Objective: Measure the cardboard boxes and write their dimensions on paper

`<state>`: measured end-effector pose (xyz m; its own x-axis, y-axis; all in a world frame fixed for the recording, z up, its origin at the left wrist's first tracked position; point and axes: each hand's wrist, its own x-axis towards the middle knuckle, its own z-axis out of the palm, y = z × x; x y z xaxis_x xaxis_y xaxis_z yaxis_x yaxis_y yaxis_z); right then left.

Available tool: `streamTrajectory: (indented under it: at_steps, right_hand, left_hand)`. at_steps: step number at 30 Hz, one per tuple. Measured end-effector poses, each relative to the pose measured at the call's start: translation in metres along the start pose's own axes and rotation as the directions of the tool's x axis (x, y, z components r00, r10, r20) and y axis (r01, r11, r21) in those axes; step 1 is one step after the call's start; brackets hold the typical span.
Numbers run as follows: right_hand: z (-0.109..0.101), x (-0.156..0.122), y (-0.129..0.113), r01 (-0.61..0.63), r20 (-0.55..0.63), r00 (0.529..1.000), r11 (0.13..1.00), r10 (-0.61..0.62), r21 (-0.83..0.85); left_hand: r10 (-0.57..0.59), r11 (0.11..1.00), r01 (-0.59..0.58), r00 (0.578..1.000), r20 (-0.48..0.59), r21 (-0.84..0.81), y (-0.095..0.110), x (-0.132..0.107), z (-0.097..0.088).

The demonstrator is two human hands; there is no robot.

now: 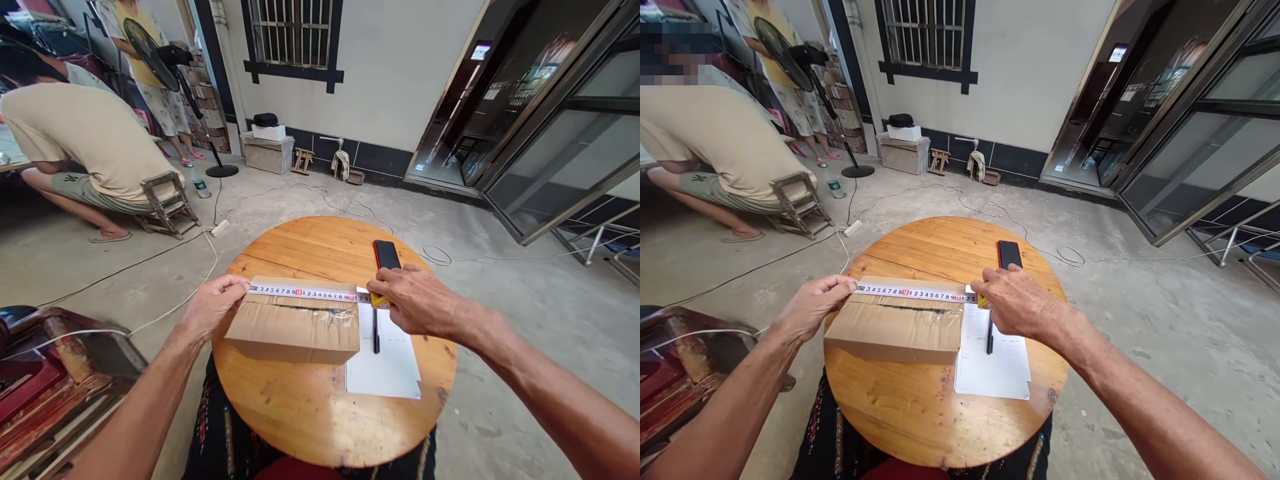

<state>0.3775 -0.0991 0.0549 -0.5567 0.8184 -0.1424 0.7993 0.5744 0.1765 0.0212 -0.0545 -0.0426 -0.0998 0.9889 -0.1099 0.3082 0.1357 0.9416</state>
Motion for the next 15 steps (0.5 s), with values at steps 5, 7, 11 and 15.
streamTrajectory:
  at_steps: [5, 7, 11, 15]
  right_hand:
    - [0.000, 0.002, -0.003, 0.025, 0.013, 1.000, 0.996, -0.024, -0.087]
    - [0.000, 0.003, -0.001, 0.040, -0.007, 0.999, 0.997, -0.041, -0.072]
    - [-0.002, 0.008, -0.001, 0.036, 0.003, 0.999, 0.999, -0.036, -0.038]
    - [-0.003, 0.014, -0.004, 0.065, 0.036, 0.997, 0.997, -0.063, -0.040]
  left_hand:
    - [0.010, 1.000, -0.011, 0.999, -0.041, -0.018, -0.004, -0.002, 0.004]
    - [0.021, 1.000, -0.022, 0.997, -0.069, -0.012, -0.004, -0.004, 0.006]
    - [0.036, 0.999, -0.036, 0.991, -0.127, 0.006, -0.003, -0.008, 0.010]
    - [0.064, 0.998, -0.064, 0.985, -0.160, 0.008, -0.002, -0.010, 0.012]
